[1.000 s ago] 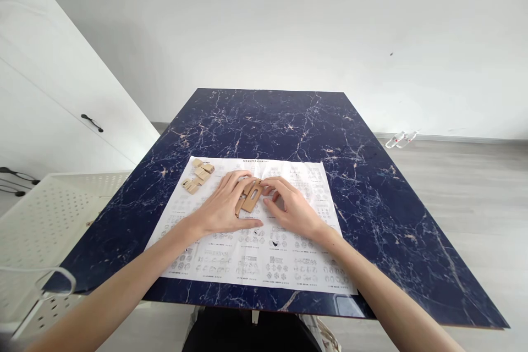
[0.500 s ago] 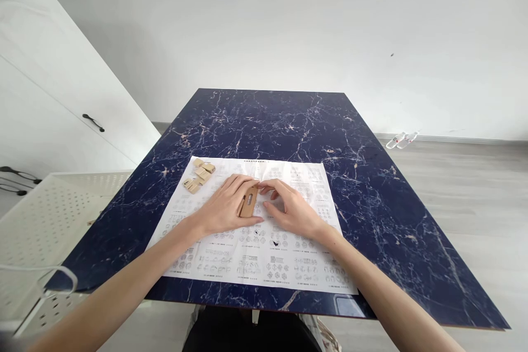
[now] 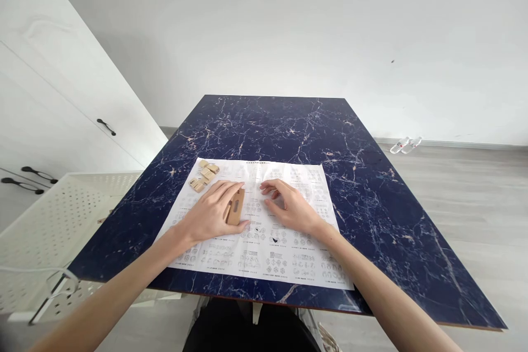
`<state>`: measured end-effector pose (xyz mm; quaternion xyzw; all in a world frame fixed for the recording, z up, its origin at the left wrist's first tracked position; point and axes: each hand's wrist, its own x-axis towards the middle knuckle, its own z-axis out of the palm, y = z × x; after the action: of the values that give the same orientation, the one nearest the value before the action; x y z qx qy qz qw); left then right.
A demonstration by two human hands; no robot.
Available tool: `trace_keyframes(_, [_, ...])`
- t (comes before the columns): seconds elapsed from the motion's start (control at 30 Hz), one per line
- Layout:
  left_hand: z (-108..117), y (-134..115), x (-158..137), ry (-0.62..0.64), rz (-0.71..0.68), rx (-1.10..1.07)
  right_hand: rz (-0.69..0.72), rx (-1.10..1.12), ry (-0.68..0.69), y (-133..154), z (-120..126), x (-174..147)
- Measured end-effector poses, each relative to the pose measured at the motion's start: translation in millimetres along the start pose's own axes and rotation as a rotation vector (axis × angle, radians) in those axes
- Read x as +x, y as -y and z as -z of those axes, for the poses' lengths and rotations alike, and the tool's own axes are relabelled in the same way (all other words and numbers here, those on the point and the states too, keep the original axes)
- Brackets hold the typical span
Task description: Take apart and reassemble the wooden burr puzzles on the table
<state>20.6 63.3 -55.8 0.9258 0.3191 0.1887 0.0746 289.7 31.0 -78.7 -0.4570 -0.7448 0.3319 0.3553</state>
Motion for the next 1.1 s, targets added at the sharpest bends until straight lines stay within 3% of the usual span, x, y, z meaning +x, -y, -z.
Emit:
trace_keyframes(0.3, [29, 14, -78, -0.234, 0.38, 0.096, -0.016, -0.027, 0.032, -1, 2, -1])
trace_keyframes(0.5, [30, 33, -79, -0.255, 0.519, 0.184, -0.013, -0.032, 0.037, -3, 3, -3])
trace_keyframes(0.9, [23, 45, -73, -0.198, 0.515, 0.206, 0.003, -0.046, 0.029, -4, 3, -3])
trace_keyframes(1.1, [28, 27, -74, -0.324, 0.369, 0.212, -0.007, -0.052, 0.026, -2, 5, -3])
